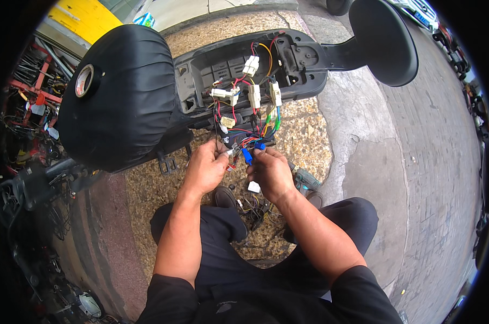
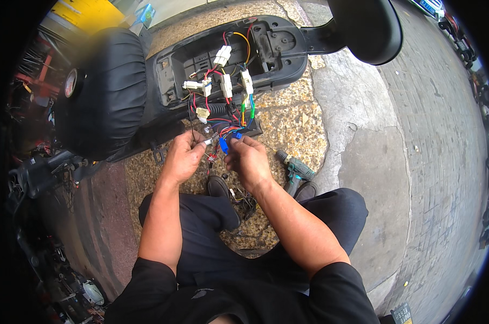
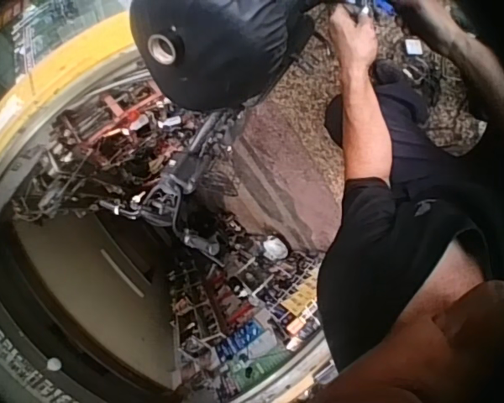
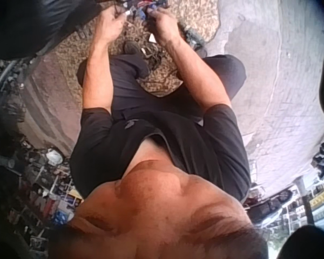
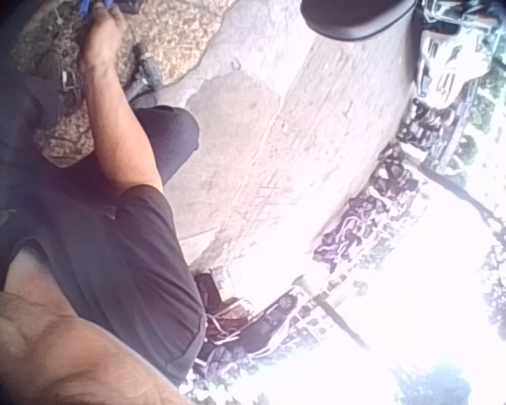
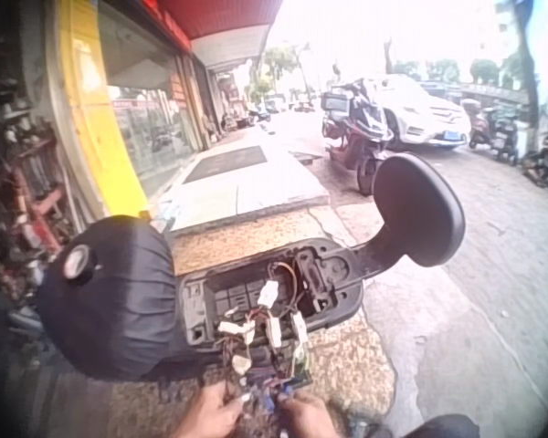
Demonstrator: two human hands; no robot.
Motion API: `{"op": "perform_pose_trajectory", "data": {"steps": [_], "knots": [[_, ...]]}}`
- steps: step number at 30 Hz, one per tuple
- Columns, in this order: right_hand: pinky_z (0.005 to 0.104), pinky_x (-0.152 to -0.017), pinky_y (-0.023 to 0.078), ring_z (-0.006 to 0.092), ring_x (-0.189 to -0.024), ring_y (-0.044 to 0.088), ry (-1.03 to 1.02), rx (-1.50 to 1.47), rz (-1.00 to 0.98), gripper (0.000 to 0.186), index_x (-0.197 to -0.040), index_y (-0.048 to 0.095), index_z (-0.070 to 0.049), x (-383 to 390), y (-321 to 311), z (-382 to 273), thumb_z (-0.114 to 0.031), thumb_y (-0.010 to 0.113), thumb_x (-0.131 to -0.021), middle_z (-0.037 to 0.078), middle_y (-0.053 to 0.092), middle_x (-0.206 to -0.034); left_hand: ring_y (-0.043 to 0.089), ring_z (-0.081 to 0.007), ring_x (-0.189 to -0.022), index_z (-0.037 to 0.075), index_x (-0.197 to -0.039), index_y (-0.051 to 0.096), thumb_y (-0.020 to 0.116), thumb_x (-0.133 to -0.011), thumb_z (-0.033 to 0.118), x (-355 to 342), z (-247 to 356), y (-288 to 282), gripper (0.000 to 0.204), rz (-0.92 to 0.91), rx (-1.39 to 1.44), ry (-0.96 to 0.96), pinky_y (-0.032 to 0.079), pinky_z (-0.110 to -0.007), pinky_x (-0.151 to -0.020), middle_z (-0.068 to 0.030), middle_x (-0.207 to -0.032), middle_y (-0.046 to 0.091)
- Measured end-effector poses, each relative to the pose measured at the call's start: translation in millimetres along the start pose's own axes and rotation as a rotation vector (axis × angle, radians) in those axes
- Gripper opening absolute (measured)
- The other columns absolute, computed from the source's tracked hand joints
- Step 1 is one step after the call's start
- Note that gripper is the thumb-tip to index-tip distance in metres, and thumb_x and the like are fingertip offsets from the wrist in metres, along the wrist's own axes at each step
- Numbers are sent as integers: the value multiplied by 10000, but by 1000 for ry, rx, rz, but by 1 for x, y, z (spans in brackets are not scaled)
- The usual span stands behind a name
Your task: The person sits on the ground and repairs the wiring of a scooter. They use pliers to strip and cut wires, connect wire connectors, and wrap connections with electrical tape.
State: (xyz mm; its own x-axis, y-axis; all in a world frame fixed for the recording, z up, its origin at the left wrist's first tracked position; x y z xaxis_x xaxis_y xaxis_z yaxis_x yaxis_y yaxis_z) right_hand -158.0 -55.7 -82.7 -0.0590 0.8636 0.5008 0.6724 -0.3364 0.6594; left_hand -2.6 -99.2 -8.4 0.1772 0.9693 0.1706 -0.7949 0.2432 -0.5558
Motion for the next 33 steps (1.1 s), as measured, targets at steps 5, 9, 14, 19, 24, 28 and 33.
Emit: {"op": "perform_pose_trajectory", "data": {"steps": [5, 9, 14, 19, 24, 28, 33], "knots": [[310, -524, 512, 182, -631, 621, 52, 66, -20, 151, -1043, 558, -11, 5, 3, 7, -99, 586, -924, 95, 634, -844, 623, -165, -603, -45, -893, 636, 590, -841, 35, -1, 0, 0, 106, -2, -33, -9, 481, -331, -578, -120, -701, 669], [311, -548, 526, 191, -675, 638, 26, 190, -91, 372, -1209, 475, 5, 13, 11, 12, -78, 634, -882, 123, 645, -886, 622, -175, -600, -49, -890, 630, 596, -835, 38, -1, 0, -1, 108, 2, -55, 16, 481, -344, -579, -129, -696, 663], [304, -548, 527, 174, -638, 615, -119, 368, -28, 342, -1193, 482, -7, 12, 14, 7, -83, 643, -901, 100, 627, -846, 616, -181, -595, -48, -880, 622, 602, -831, 35, 0, -1, 0, 99, -5, -60, -8, 476, -348, -575, -136, -689, 656], [304, -543, 521, 165, -622, 600, -93, 196, 95, 189, -1093, 547, -4, 5, 0, -1, -117, 577, -945, 86, 612, -816, 617, -183, -596, -44, -880, 619, 609, -835, 45, -2, -6, -1, 100, 6, -77, -15, 474, -348, -575, -138, -674, 647], [328, -534, 469, 175, -601, 529, -127, 134, 227, 171, -1043, 563, -15, -2, -19, -21, -80, 494, -900, 71, 540, -781, 605, -169, -574, -40, -865, 609, 603, -840, 52, -3, -5, -10, 96, 102, -136, 39, 462, -344, -556, -121, -647, 635], [330, -567, 456, 175, -629, 503, -101, 24, 264, 218, -1090, 562, -15, -6, -30, -30, -102, 487, -904, 56, 514, -794, 571, -132, -537, -30, -828, 595, 591, -839, 45, -1, -3, -15, 76, 108, -58, 14, 438, -323, -527, -93, -613, 615], [328, -590, 438, 167, -655, 473, -83, -16, 255, 237, -1116, 552, -14, -9, -32, -28, -117, 486, -912, 52, 496, -809, 573, -144, -536, -32, -832, 597, 595, -844, 54, 0, 1, -15, 86, 82, -76, -3, 442, -330, -531, -96, -611, 614]]}}
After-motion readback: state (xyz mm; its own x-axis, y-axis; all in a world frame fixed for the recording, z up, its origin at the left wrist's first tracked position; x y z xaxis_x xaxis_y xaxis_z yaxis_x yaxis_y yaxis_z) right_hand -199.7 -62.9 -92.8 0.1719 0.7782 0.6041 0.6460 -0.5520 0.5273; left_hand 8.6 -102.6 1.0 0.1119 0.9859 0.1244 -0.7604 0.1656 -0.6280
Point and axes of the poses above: each hand's wrist, its own x-axis away from the middle knuckle, its own y-axis out of the palm, z = x × y, the point moved 4 cm from there along -x, towards the middle knuckle
